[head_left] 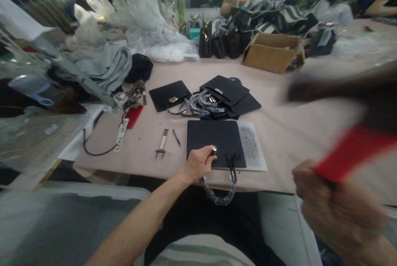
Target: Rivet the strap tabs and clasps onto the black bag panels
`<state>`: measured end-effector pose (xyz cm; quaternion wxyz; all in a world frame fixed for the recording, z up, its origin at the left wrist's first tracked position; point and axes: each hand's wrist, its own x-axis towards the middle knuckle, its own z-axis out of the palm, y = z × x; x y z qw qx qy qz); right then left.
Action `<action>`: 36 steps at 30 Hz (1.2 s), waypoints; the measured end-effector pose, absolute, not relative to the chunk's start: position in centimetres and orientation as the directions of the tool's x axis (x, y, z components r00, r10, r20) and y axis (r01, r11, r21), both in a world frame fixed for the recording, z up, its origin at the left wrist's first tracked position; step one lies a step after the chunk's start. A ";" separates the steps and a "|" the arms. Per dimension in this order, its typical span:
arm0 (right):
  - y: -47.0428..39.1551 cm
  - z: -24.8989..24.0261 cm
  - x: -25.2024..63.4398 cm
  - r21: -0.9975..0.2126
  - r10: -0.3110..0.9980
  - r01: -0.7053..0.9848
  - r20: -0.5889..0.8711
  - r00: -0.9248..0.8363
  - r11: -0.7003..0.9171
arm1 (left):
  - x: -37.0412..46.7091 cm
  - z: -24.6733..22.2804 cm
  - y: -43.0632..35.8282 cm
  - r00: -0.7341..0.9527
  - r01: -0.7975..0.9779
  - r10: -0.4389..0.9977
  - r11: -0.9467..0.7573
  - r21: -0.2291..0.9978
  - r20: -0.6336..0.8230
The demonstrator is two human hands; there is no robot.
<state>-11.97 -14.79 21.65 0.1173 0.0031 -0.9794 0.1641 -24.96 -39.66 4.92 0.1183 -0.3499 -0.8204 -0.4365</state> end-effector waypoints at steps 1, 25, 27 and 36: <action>-14.6 20.9 -11.8 -0.300 -0.028 -0.089 0.202 -0.979 0.950 | -25.0 4.9 -39.7 -0.730 0.674 0.467 0.375 0.636 0.499; -13.4 9.3 -18.7 -0.357 -0.075 -0.206 0.349 -0.934 0.911 | -25.3 6.6 -39.9 -0.725 0.657 0.483 0.271 0.703 0.491; -15.9 8.5 -19.5 -0.375 -0.208 -0.308 0.283 -0.936 0.874 | -25.3 6.4 -39.9 -0.706 0.681 0.495 0.280 0.676 0.506; -17.6 6.6 -20.4 -0.360 -0.241 -0.280 0.150 -0.959 0.890 | -25.3 6.3 -40.3 -0.803 0.578 0.398 0.338 0.742 0.444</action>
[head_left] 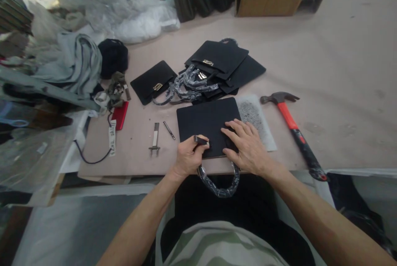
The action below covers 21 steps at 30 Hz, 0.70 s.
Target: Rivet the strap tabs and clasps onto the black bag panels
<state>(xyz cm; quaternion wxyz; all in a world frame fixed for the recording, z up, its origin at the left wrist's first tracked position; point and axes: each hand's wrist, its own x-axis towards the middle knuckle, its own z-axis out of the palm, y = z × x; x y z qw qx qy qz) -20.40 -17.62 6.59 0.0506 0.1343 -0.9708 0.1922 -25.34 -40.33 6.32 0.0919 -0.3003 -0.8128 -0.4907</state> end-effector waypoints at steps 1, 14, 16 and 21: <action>-17.6 6.7 -20.4 -0.359 -0.239 -0.276 0.145 -0.960 0.891 | -25.4 6.3 -40.4 -0.803 0.578 0.398 0.334 0.744 0.445; -17.9 6.7 -20.8 -0.366 -0.225 -0.249 0.108 -0.968 0.896 | -25.6 6.4 -40.4 -0.883 0.448 0.298 0.312 0.838 0.362; -18.0 6.7 -20.8 -0.369 -0.223 -0.245 0.102 -0.969 0.897 | -25.7 6.6 -40.1 -0.861 0.479 0.343 0.304 0.824 0.374; -18.0 6.7 -20.8 -0.368 -0.223 -0.248 0.108 -0.969 0.896 | -25.9 6.9 -39.6 -0.844 0.495 0.394 0.312 0.811 0.364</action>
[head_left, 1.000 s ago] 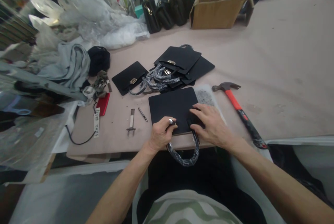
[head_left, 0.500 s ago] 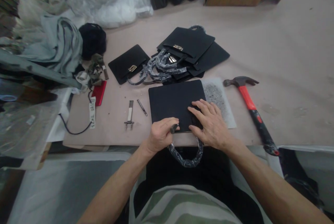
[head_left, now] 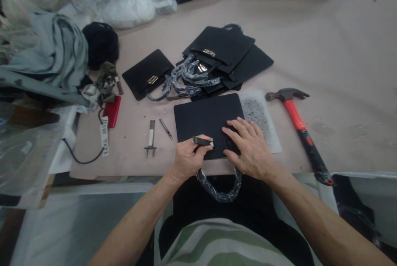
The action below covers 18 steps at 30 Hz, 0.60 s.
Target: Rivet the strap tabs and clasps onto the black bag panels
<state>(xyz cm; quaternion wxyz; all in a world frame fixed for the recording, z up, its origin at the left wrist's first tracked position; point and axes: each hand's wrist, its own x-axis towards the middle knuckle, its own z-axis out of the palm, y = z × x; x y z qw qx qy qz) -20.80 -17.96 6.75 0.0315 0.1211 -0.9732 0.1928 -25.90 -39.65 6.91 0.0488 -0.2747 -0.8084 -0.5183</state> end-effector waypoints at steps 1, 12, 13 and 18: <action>-17.9 6.7 -20.8 -0.368 -0.224 -0.250 0.111 -0.968 0.896 | -25.9 6.9 -39.6 -0.842 0.497 0.397 0.309 0.811 0.365; -17.9 6.7 -20.7 -0.395 -0.217 -0.253 0.134 -0.967 0.883 | -25.5 6.8 -38.4 -0.766 0.615 0.476 0.350 0.707 0.431; -17.9 6.7 -20.7 -0.404 -0.213 -0.251 0.136 -0.968 0.880 | -25.5 6.9 -38.2 -0.765 0.616 0.484 0.359 0.702 0.424; -16.5 6.5 -20.5 -0.571 -0.243 -0.317 0.204 -0.948 0.757 | -25.5 6.8 -38.2 -0.788 0.591 0.464 0.390 0.706 0.404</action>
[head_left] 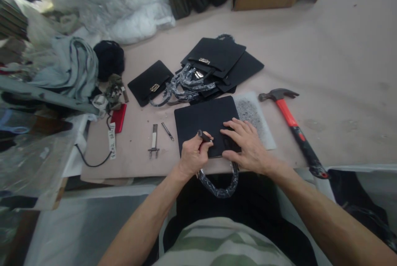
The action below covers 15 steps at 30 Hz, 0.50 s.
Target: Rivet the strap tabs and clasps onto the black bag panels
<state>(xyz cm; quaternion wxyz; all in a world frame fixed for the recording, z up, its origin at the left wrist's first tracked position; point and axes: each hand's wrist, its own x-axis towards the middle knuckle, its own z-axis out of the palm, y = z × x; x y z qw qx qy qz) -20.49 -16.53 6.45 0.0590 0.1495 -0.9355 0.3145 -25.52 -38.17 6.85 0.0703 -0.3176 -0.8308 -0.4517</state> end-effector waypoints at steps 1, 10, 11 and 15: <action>-15.8 6.5 -20.3 -0.618 -0.217 -0.318 0.236 -0.947 0.719 | -25.5 6.8 -38.2 -0.781 0.602 0.472 0.391 0.696 0.410; -6.3 8.2 -16.2 -0.483 0.472 0.402 0.028 -0.881 0.778 | -25.3 6.6 -38.0 -0.748 0.644 0.501 0.393 0.656 0.434; -5.8 8.3 -16.0 -0.491 0.504 0.449 -0.023 -0.864 0.747 | -25.3 6.6 -38.0 -0.746 0.646 0.504 0.392 0.655 0.435; -5.3 8.6 -16.2 -0.650 0.517 0.542 -0.257 -0.817 0.533 | -25.5 6.3 -38.1 -0.730 0.662 0.532 0.394 0.637 0.429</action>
